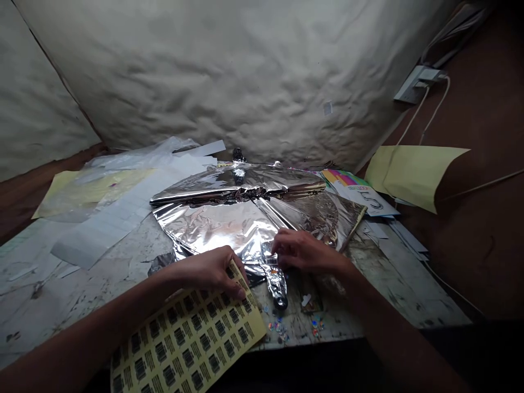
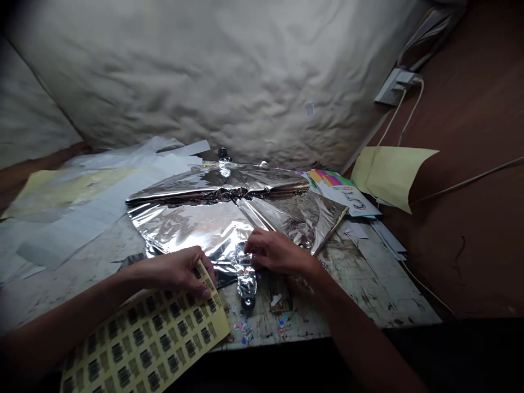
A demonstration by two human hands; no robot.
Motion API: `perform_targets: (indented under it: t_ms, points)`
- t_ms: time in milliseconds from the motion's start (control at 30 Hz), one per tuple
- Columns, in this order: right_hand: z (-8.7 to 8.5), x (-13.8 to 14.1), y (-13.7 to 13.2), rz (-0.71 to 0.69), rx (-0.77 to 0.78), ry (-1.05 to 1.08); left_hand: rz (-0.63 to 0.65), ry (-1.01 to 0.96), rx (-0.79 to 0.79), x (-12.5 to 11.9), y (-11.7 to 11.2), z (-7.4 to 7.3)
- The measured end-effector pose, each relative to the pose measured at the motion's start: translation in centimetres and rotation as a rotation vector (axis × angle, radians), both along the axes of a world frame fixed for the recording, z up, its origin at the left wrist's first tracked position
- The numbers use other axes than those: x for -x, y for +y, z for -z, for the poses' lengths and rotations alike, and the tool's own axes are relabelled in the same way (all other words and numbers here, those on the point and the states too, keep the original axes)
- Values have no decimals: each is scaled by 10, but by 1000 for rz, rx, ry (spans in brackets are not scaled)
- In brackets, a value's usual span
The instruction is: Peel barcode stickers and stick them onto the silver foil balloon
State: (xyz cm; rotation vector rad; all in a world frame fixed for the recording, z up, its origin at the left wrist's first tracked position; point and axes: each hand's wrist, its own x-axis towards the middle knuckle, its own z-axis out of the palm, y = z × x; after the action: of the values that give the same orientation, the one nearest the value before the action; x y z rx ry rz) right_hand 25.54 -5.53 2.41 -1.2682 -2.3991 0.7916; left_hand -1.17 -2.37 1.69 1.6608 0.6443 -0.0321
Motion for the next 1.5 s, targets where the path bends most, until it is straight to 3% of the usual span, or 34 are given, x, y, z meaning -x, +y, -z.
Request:
perform_targets:
  t_ms: [100, 233, 333, 433, 633, 867, 1033, 1167, 1300, 1400, 1500]
  points:
    - [-4, -7, -1, -238, 110, 49, 15, -11, -7, 1, 1, -1]
    - [-3, -7, 2, -249, 106, 118, 37, -20, -20, 1, 2, -2]
    - [0, -6, 5, -130, 170, 223, 29, -13, -87, 0, -1, -4]
    - [5, -6, 9, 33, 253, 334, -61, -68, -232, -2, -9, -5]
    - [24, -10, 19, 114, 438, 542, -94, -96, -457, -6, -24, -1]
    - [24, -14, 25, 156, 544, 603, -6, 11, -405, -9, -28, 0]
    - [5, -14, 39, 313, 423, 549, -35, 38, -319, -10, -27, 4]
    - [-20, -5, 80, 327, 201, 365, -50, 25, -309, -10, -27, 8]
    - [-42, 12, 150, 452, -118, 267, -46, 42, -301, -10, -26, 14]
    - [-49, 26, 208, 516, -296, 280, -48, 15, -289, -10, -25, 19]
    - [-43, 42, 256, 539, -377, 276, -30, -9, -232, -9, -24, 20]
